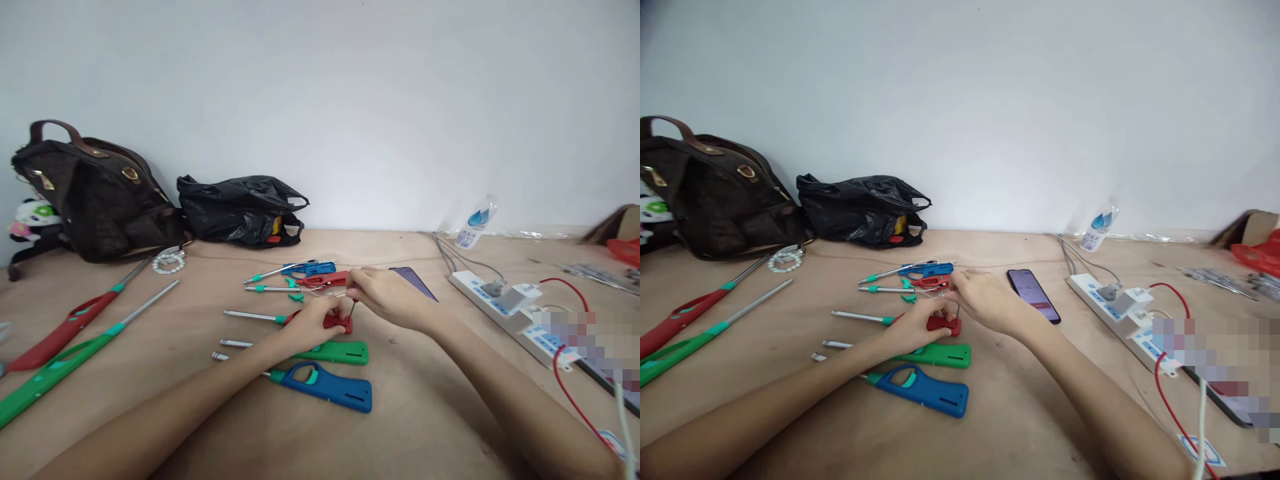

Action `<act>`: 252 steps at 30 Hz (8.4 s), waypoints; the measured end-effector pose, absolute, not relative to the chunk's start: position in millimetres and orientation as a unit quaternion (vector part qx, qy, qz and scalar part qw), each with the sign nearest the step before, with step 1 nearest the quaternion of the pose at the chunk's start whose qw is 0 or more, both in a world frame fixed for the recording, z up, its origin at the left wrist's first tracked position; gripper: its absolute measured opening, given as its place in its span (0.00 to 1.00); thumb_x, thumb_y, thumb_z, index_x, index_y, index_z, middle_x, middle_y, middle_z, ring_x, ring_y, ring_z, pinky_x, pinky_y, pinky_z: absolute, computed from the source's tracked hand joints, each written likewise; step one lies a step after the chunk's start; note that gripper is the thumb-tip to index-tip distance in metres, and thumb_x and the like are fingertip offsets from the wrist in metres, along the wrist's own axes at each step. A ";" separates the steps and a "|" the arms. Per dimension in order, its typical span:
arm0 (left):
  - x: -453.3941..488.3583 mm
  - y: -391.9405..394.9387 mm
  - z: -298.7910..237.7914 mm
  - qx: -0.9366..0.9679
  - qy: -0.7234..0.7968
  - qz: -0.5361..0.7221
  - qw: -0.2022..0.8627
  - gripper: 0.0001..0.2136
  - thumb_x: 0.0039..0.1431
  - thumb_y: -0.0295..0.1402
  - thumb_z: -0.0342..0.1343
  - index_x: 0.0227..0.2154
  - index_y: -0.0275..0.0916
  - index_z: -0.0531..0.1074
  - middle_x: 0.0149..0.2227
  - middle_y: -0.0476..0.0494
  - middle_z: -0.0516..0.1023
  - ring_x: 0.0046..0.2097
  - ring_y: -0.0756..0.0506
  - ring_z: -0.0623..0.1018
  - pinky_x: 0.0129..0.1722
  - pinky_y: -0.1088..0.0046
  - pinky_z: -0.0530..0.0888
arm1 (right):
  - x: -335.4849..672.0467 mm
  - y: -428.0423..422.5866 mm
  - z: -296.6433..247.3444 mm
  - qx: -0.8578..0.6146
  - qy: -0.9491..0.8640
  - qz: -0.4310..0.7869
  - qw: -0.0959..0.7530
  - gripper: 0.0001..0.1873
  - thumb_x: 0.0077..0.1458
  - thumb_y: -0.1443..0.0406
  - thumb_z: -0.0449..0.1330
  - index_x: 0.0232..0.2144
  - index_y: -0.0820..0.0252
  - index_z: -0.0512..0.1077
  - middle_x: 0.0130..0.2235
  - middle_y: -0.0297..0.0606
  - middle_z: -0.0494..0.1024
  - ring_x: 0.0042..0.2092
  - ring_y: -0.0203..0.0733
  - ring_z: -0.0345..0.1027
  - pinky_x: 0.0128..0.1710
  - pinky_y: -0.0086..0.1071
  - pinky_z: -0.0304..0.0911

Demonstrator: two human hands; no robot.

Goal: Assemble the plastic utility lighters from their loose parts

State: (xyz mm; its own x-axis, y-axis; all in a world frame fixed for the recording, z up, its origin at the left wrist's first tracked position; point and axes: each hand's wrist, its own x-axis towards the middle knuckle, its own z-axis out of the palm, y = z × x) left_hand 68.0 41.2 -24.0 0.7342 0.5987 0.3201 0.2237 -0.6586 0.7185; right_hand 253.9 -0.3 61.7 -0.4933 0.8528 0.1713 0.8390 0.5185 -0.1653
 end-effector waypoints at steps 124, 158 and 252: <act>65.2 28.5 -18.2 0.916 0.248 0.208 0.239 0.07 0.55 0.21 0.51 0.34 0.40 0.65 0.42 0.45 0.70 0.50 0.42 0.70 0.49 0.66 0.68 | 288.9 83.9 -34.6 -0.487 -0.685 0.156 0.520 0.10 0.57 0.64 0.49 0.29 0.58 0.69 0.33 0.38 0.69 0.36 0.42 0.63 0.39 0.36 0.60; 63.4 34.0 -25.0 0.878 0.454 0.138 0.062 0.20 0.64 0.41 0.51 0.53 0.33 0.64 0.57 0.31 0.66 0.57 0.32 0.65 0.55 0.51 0.62 | 303.7 64.1 3.9 -0.432 -0.720 -0.080 0.537 0.11 0.63 0.67 0.42 0.34 0.55 0.63 0.34 0.41 0.68 0.38 0.46 0.63 0.40 0.39 0.61; -7.4 54.3 -12.2 0.904 0.306 0.300 -0.002 0.13 0.69 0.30 0.42 0.45 0.37 0.72 0.41 0.41 0.76 0.42 0.43 0.76 0.41 0.68 0.72 | 253.4 9.8 -9.6 -0.429 -0.778 0.359 0.285 0.06 0.63 0.61 0.52 0.37 0.57 0.65 0.37 0.36 0.71 0.39 0.40 0.66 0.39 0.32 0.61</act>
State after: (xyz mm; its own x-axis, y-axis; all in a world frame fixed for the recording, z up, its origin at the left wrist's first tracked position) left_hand -7.4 54.3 -12.2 0.6330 0.5510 0.5437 0.5540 -0.8131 0.1790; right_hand 253.4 9.8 -9.6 -0.4696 0.8725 0.1351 0.4640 0.3741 -0.8030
